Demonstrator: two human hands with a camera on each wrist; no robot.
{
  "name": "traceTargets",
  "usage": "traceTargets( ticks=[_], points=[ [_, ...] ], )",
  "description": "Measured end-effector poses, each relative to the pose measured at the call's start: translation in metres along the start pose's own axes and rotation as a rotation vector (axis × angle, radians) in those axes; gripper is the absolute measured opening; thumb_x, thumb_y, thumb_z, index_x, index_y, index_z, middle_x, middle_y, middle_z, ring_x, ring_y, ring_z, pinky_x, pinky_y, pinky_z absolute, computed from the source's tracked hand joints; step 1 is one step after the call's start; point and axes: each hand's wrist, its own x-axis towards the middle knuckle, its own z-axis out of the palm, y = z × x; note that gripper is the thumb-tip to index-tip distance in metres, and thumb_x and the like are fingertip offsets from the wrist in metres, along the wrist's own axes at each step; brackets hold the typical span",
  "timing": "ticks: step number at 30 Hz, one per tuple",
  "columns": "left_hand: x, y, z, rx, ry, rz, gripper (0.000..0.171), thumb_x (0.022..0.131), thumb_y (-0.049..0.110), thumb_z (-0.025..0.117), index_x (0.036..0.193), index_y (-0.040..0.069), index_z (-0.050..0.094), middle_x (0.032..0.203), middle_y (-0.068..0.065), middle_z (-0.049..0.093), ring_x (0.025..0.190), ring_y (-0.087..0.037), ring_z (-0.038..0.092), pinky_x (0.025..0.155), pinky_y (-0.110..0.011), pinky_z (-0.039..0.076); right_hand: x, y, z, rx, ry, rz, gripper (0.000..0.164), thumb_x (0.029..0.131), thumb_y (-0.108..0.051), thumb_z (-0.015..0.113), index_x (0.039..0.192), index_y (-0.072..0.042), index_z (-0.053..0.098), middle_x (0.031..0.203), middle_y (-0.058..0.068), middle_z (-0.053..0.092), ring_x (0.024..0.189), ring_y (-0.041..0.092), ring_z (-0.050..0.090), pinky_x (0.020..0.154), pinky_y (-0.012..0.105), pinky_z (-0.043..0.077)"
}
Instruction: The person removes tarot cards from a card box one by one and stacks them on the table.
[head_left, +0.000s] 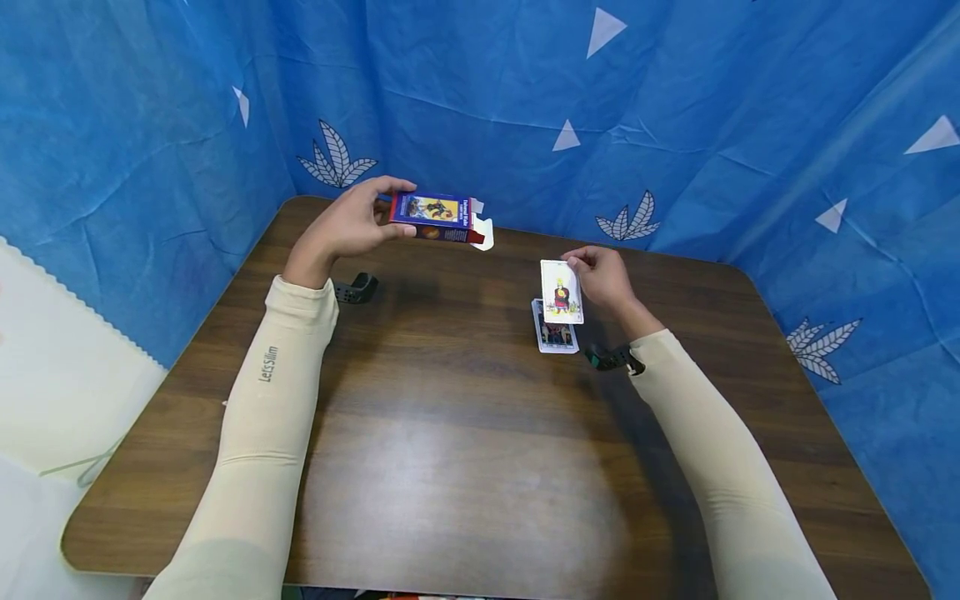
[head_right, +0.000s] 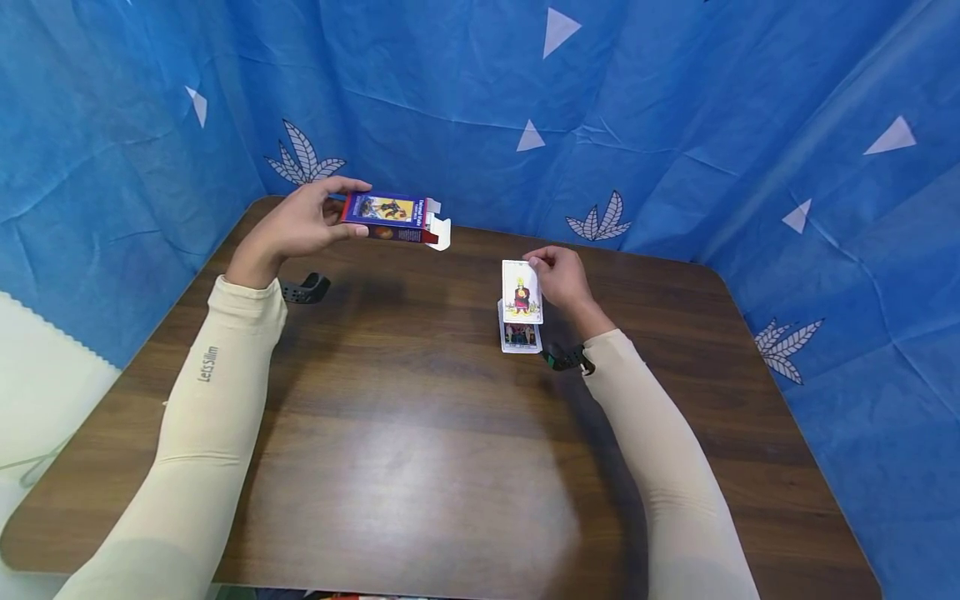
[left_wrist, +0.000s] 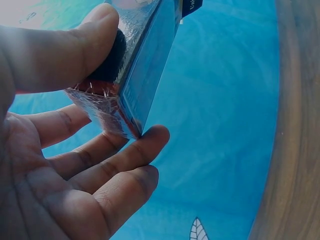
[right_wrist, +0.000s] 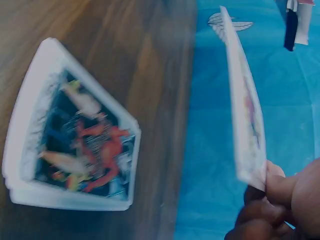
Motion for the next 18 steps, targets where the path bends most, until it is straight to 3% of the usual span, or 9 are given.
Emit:
traceTargets(
  ticks=[4,9,13,18],
  points=[
    [0.001,0.001,-0.001,-0.001,-0.007,-0.007,0.068,0.091,0.03,0.071,0.148,0.013,0.041,0.146,-0.017,0.043,0.121,-0.035,0.049,0.105,-0.049,0.044,-0.002,0.009,0.004,-0.05,-0.071,0.039,0.027,0.103,-0.017,0.051,0.117,-0.003,0.069,0.115,0.017,0.067,0.093,0.025,0.056,0.075,0.03,0.047],
    [0.002,0.002,-0.001,-0.001,-0.017,-0.018,0.067,0.091,0.029,0.071,0.149,0.012,0.04,0.147,-0.017,0.043,0.123,-0.034,0.048,0.106,-0.049,0.043,-0.003,0.019,0.008,-0.085,-0.131,0.103,0.027,0.102,-0.021,0.054,0.116,-0.005,0.071,0.11,0.016,0.068,0.085,0.023,0.058,0.066,0.028,0.048],
    [0.002,0.002,0.0,-0.005,-0.018,-0.022,0.068,0.091,0.029,0.071,0.149,0.012,0.04,0.147,-0.017,0.042,0.125,-0.035,0.048,0.107,-0.049,0.043,-0.004,0.027,0.011,-0.11,-0.151,0.125,0.028,0.101,-0.023,0.055,0.116,-0.005,0.071,0.101,0.015,0.067,0.073,0.02,0.058,0.057,0.026,0.046],
    [0.002,0.002,-0.001,-0.008,-0.014,-0.021,0.068,0.09,0.029,0.072,0.149,0.012,0.041,0.147,-0.017,0.042,0.124,-0.035,0.048,0.108,-0.049,0.042,-0.005,0.033,0.013,-0.098,-0.141,0.118,0.026,0.102,-0.02,0.054,0.116,-0.004,0.069,0.1,0.016,0.065,0.072,0.02,0.058,0.057,0.026,0.047]
  ],
)
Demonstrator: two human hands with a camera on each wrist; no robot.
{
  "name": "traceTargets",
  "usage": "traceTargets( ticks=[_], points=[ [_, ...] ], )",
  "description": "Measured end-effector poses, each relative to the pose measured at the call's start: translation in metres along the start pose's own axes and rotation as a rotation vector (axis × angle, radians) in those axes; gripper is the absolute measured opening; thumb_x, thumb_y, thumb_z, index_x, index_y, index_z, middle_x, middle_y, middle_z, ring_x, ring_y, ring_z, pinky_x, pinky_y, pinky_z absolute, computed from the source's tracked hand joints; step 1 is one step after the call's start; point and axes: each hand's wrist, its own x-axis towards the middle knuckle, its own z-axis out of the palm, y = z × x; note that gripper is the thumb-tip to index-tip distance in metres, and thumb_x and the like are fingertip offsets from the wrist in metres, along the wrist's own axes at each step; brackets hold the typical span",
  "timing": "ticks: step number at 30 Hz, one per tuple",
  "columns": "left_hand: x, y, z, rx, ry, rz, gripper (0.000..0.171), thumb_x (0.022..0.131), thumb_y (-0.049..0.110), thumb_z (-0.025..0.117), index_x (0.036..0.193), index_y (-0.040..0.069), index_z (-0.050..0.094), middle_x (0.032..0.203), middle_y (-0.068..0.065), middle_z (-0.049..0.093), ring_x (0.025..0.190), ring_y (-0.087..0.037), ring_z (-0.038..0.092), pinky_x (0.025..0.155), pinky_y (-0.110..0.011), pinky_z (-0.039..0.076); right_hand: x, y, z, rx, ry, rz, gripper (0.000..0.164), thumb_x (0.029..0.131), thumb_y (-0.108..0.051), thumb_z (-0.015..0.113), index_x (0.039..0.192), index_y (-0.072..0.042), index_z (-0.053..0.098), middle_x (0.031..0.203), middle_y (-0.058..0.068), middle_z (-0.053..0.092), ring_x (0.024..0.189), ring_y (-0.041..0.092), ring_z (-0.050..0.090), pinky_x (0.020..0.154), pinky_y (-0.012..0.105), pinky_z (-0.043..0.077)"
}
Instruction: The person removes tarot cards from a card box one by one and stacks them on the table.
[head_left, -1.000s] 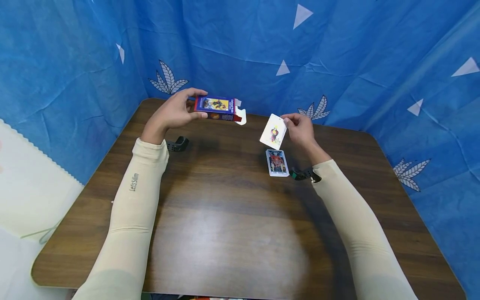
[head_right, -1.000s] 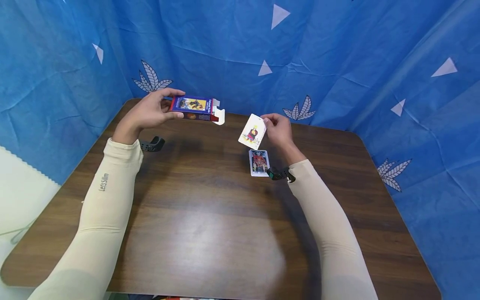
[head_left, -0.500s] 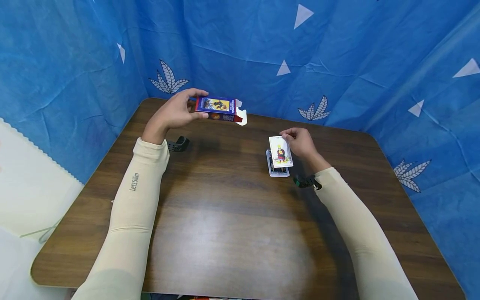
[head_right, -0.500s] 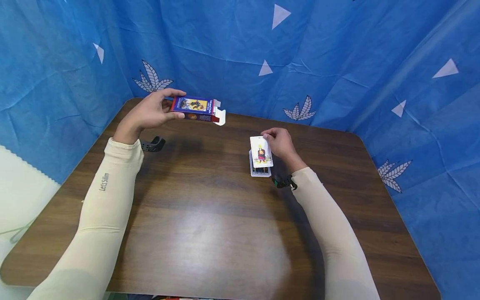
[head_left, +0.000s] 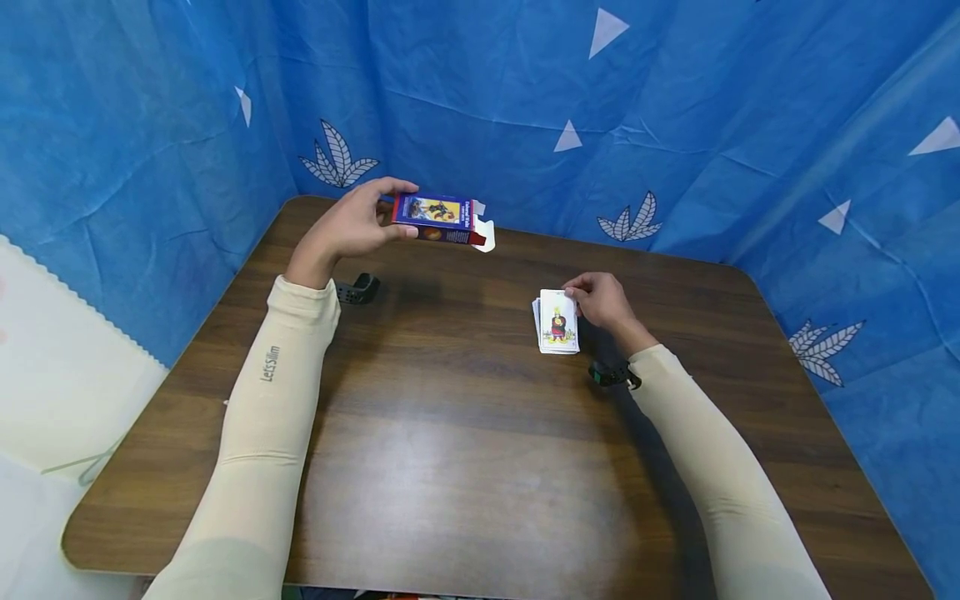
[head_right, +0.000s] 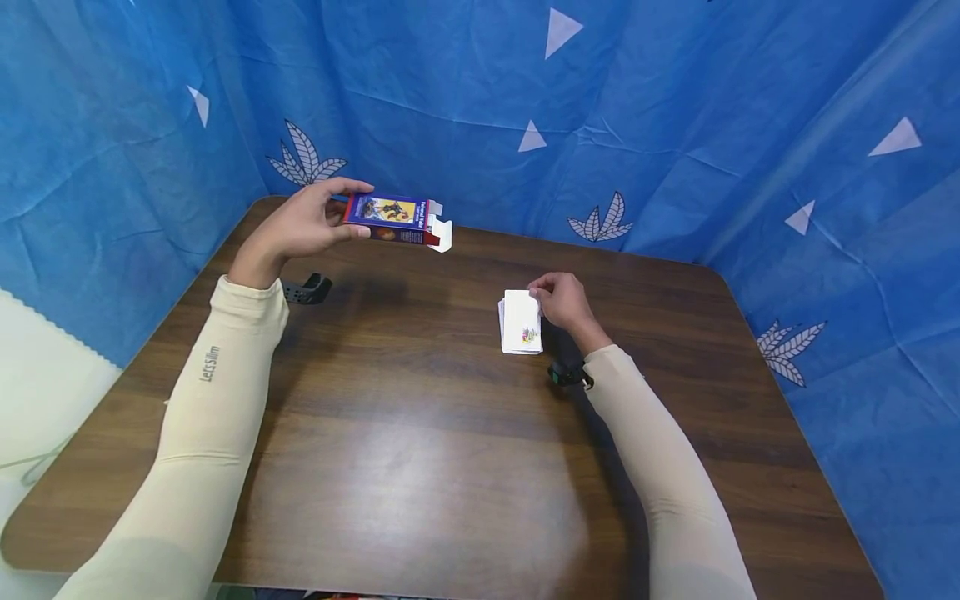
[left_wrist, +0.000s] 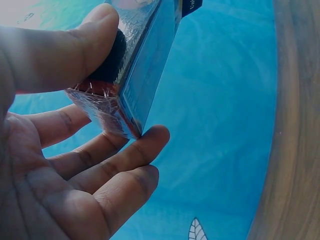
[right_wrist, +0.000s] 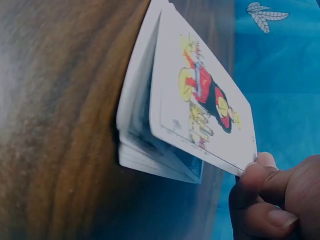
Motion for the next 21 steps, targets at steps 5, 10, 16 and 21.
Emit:
traceTargets(
  ticks=[5,10,16,21],
  points=[
    [0.001,0.0,0.0,0.0,-0.003,0.001,0.068,0.091,0.028,0.071,0.149,0.012,0.04,0.147,-0.017,0.043,0.124,-0.035,0.048,0.108,-0.049,0.043,0.001,0.005,0.005,-0.001,0.016,-0.031,0.024,0.103,-0.018,0.052,0.112,-0.002,0.067,0.098,0.017,0.064,0.072,0.021,0.059,0.058,0.026,0.049],
    [0.0,0.0,0.0,-0.002,-0.005,0.005,0.067,0.091,0.027,0.071,0.148,0.011,0.04,0.147,-0.018,0.043,0.124,-0.035,0.048,0.108,-0.05,0.042,0.002,0.007,0.011,-0.05,0.01,-0.035,0.024,0.103,-0.018,0.051,0.111,-0.003,0.067,0.099,0.016,0.063,0.078,0.023,0.058,0.062,0.028,0.048],
    [-0.001,0.0,0.0,-0.004,-0.001,0.002,0.067,0.091,0.027,0.071,0.149,0.012,0.04,0.147,-0.017,0.042,0.123,-0.035,0.048,0.107,-0.049,0.043,0.001,0.004,0.013,-0.088,-0.021,-0.034,0.025,0.103,-0.017,0.051,0.115,-0.003,0.068,0.105,0.017,0.064,0.084,0.025,0.057,0.063,0.03,0.047],
    [-0.001,-0.001,0.0,-0.003,-0.005,-0.002,0.068,0.091,0.028,0.071,0.149,0.013,0.04,0.148,-0.016,0.041,0.124,-0.035,0.047,0.106,-0.048,0.044,-0.001,0.002,0.015,-0.102,-0.039,-0.026,0.026,0.102,-0.017,0.052,0.117,-0.003,0.069,0.108,0.019,0.065,0.085,0.025,0.059,0.059,0.028,0.053]
  ],
)
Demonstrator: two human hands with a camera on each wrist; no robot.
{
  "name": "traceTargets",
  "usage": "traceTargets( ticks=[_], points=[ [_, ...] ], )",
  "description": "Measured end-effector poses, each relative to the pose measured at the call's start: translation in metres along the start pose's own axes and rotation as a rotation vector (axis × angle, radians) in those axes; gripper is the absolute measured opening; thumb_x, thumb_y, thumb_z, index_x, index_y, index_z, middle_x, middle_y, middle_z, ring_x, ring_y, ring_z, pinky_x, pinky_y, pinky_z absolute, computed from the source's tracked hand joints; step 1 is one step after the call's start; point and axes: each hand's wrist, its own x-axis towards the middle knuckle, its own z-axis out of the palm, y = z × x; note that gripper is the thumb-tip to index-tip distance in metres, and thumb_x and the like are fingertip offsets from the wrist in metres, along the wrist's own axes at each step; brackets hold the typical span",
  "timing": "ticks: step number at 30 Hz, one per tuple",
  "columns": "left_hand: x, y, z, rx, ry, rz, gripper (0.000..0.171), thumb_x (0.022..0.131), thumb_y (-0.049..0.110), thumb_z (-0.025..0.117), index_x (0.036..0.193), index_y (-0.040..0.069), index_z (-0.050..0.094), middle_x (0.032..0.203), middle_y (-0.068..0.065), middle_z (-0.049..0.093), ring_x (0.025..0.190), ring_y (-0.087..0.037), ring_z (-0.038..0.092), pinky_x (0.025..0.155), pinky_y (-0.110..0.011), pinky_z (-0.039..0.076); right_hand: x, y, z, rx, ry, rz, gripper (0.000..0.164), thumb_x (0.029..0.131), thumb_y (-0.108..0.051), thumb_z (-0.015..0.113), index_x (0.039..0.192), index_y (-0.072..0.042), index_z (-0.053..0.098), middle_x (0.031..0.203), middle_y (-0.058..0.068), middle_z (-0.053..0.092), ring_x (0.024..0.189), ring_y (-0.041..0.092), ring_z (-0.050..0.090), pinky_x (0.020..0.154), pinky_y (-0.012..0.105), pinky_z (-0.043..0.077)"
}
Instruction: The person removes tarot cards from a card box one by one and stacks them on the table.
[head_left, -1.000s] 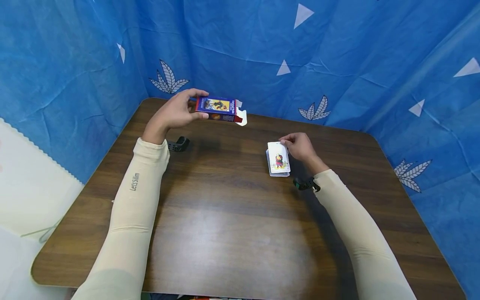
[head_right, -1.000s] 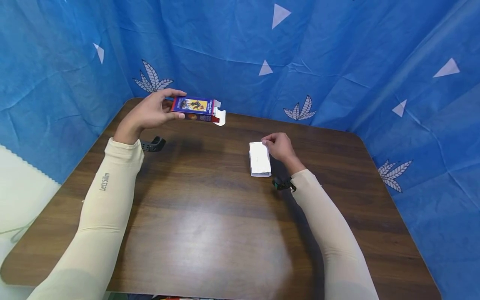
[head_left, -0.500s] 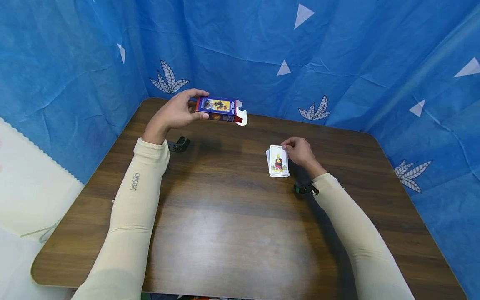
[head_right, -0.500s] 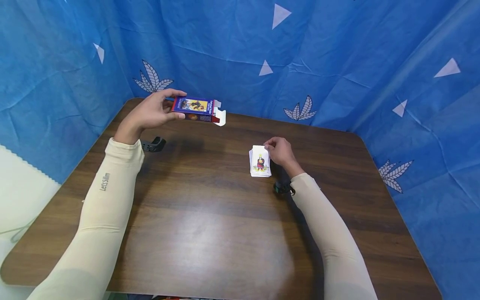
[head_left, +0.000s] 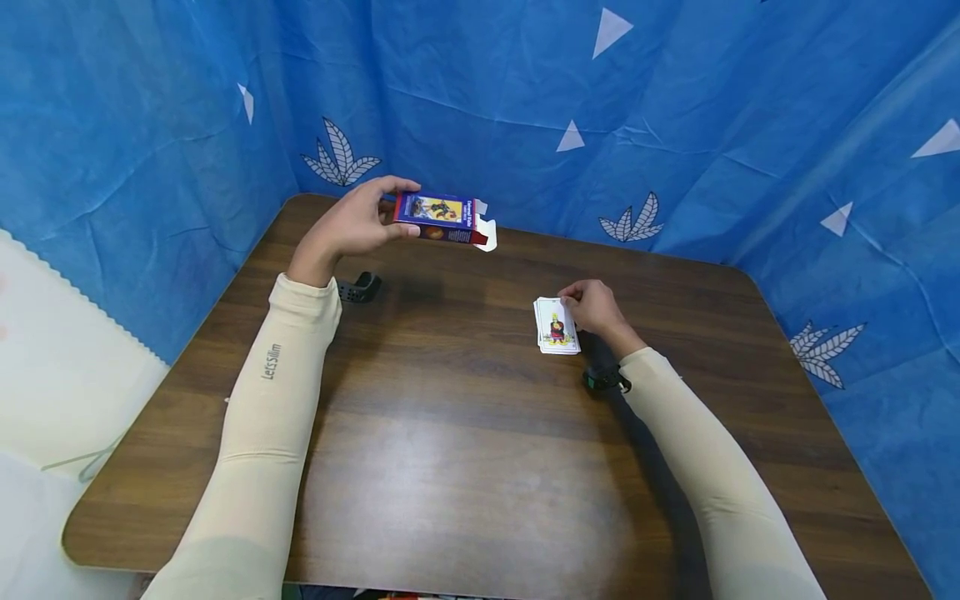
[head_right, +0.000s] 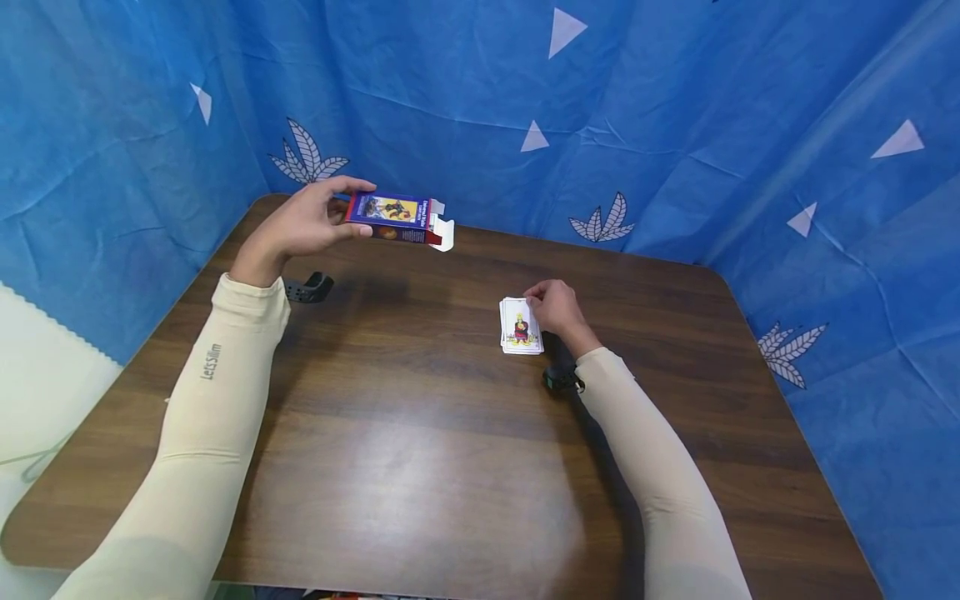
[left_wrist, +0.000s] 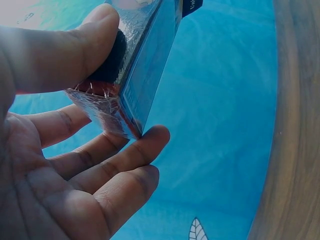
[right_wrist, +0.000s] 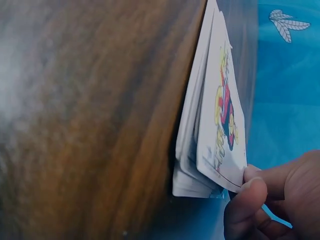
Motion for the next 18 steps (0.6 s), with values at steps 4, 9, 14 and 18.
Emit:
traceTargets(
  ticks=[4,9,14,18],
  points=[
    [0.0007,0.0003,0.0,0.002,-0.001,-0.005,0.068,0.091,0.028,0.071,0.149,0.013,0.04,0.148,-0.016,0.041,0.125,-0.035,0.046,0.107,-0.049,0.043,-0.0008,-0.0016,0.0003,-0.014,-0.003,0.009,0.025,0.1,-0.016,0.054,0.116,-0.003,0.069,0.111,0.018,0.064,0.09,0.026,0.058,0.062,0.028,0.053],
    [0.0012,0.0002,-0.0001,0.0,-0.004,-0.005,0.068,0.091,0.028,0.071,0.149,0.013,0.04,0.148,-0.016,0.041,0.125,-0.035,0.046,0.108,-0.049,0.043,-0.001,-0.0029,0.0001,-0.028,-0.014,0.029,0.024,0.099,-0.015,0.056,0.115,-0.003,0.07,0.111,0.018,0.063,0.092,0.027,0.056,0.065,0.028,0.052],
    [0.0014,0.0,-0.0002,-0.003,-0.005,0.001,0.067,0.091,0.028,0.071,0.149,0.013,0.04,0.148,-0.016,0.041,0.125,-0.035,0.047,0.108,-0.048,0.043,-0.0006,-0.0027,0.001,-0.038,-0.012,0.036,0.024,0.097,-0.015,0.058,0.114,-0.003,0.071,0.111,0.018,0.063,0.094,0.028,0.055,0.069,0.032,0.05],
    [0.0015,0.0005,-0.0003,-0.003,-0.007,0.0,0.067,0.091,0.028,0.071,0.149,0.013,0.04,0.148,-0.016,0.041,0.125,-0.034,0.047,0.108,-0.048,0.043,0.0006,-0.0022,0.0019,-0.049,-0.008,0.035,0.024,0.097,-0.016,0.059,0.114,-0.003,0.071,0.113,0.018,0.064,0.096,0.029,0.054,0.08,0.038,0.049]
  ],
)
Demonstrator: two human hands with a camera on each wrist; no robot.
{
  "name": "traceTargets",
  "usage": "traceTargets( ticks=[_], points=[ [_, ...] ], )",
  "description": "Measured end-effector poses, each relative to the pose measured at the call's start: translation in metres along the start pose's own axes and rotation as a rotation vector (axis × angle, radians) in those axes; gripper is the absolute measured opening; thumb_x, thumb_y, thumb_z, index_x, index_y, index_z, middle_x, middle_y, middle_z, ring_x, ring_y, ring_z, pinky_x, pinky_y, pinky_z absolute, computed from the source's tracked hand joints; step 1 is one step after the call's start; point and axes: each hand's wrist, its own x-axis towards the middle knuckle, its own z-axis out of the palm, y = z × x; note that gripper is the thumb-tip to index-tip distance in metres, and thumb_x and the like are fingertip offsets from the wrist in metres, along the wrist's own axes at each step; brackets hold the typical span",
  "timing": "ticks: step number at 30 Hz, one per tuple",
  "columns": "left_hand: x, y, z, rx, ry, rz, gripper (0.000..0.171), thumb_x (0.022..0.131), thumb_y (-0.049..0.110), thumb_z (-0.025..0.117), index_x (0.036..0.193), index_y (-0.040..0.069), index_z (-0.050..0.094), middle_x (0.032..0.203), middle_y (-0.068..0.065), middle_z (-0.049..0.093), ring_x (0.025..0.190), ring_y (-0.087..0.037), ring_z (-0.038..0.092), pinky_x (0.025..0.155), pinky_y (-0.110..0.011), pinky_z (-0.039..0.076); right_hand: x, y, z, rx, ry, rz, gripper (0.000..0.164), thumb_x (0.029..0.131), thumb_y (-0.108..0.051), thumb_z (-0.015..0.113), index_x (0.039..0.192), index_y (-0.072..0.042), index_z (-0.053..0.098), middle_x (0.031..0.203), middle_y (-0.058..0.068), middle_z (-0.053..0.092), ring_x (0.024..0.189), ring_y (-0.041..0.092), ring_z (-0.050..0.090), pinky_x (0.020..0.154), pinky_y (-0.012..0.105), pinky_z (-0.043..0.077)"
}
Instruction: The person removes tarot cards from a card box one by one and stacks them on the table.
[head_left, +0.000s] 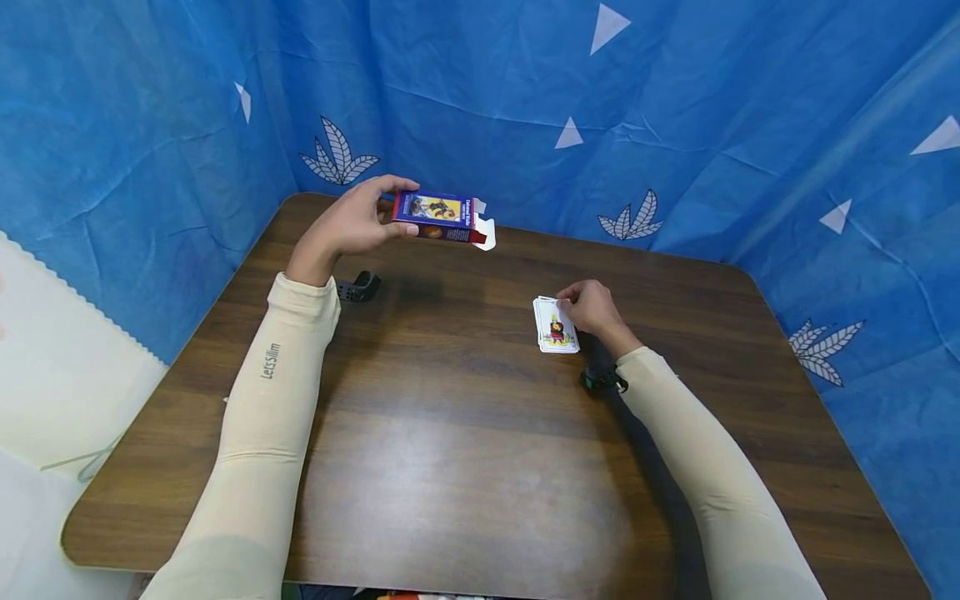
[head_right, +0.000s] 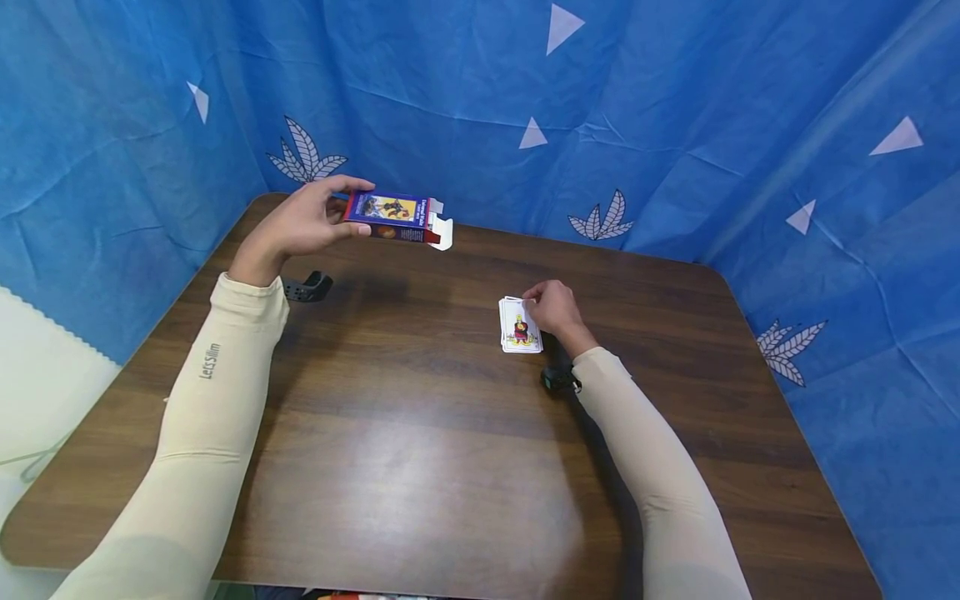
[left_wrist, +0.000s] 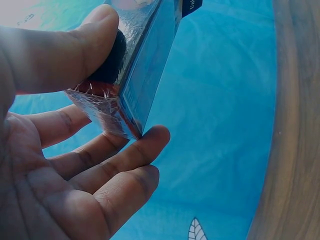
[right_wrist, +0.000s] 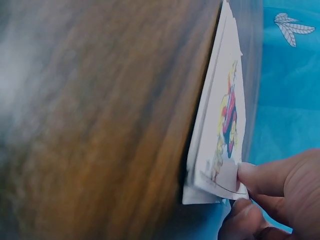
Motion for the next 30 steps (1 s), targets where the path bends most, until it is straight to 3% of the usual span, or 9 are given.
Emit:
traceTargets(
  ticks=[8,16,22,25,30],
  points=[
    [0.0001,0.0012,-0.0003,0.001,-0.006,-0.009,0.067,0.092,0.029,0.07,0.15,0.014,0.039,0.149,-0.016,0.04,0.126,-0.034,0.045,0.109,-0.048,0.042,0.0016,-0.0008,-0.003,0.038,0.05,0.011,0.023,0.099,-0.015,0.056,0.114,-0.004,0.07,0.117,0.018,0.065,0.096,0.029,0.055,0.082,0.04,0.049],
    [0.0004,0.0,0.0,-0.009,-0.01,-0.006,0.067,0.092,0.028,0.07,0.149,0.013,0.039,0.149,-0.016,0.04,0.126,-0.034,0.045,0.109,-0.048,0.042,0.0026,-0.0002,-0.0001,-0.032,0.026,0.048,0.022,0.097,-0.018,0.06,0.111,-0.005,0.071,0.113,0.017,0.064,0.1,0.031,0.054,0.092,0.046,0.047],
    [0.0007,0.0,-0.001,-0.002,-0.005,0.003,0.068,0.091,0.029,0.07,0.149,0.013,0.039,0.149,-0.016,0.04,0.126,-0.033,0.044,0.11,-0.048,0.041,0.0034,-0.0024,-0.0007,-0.057,0.028,0.046,0.02,0.097,-0.018,0.06,0.108,-0.005,0.071,0.108,0.015,0.063,0.097,0.03,0.054,0.088,0.045,0.046],
    [0.0008,0.0002,-0.0015,-0.001,-0.007,0.006,0.068,0.092,0.028,0.07,0.149,0.012,0.039,0.149,-0.017,0.04,0.126,-0.033,0.045,0.109,-0.048,0.042,0.0032,-0.0027,-0.0003,-0.073,0.035,0.033,0.02,0.096,-0.019,0.061,0.107,-0.006,0.07,0.107,0.015,0.063,0.097,0.029,0.054,0.087,0.044,0.046],
    [0.001,-0.0009,-0.0008,-0.004,-0.014,0.002,0.067,0.091,0.027,0.07,0.149,0.012,0.039,0.148,-0.017,0.041,0.125,-0.035,0.046,0.108,-0.048,0.043,0.0025,-0.0037,0.0037,-0.06,0.121,-0.034,0.02,0.095,-0.021,0.063,0.107,-0.006,0.069,0.111,0.014,0.06,0.103,0.03,0.051,0.094,0.048,0.044]
  ],
)
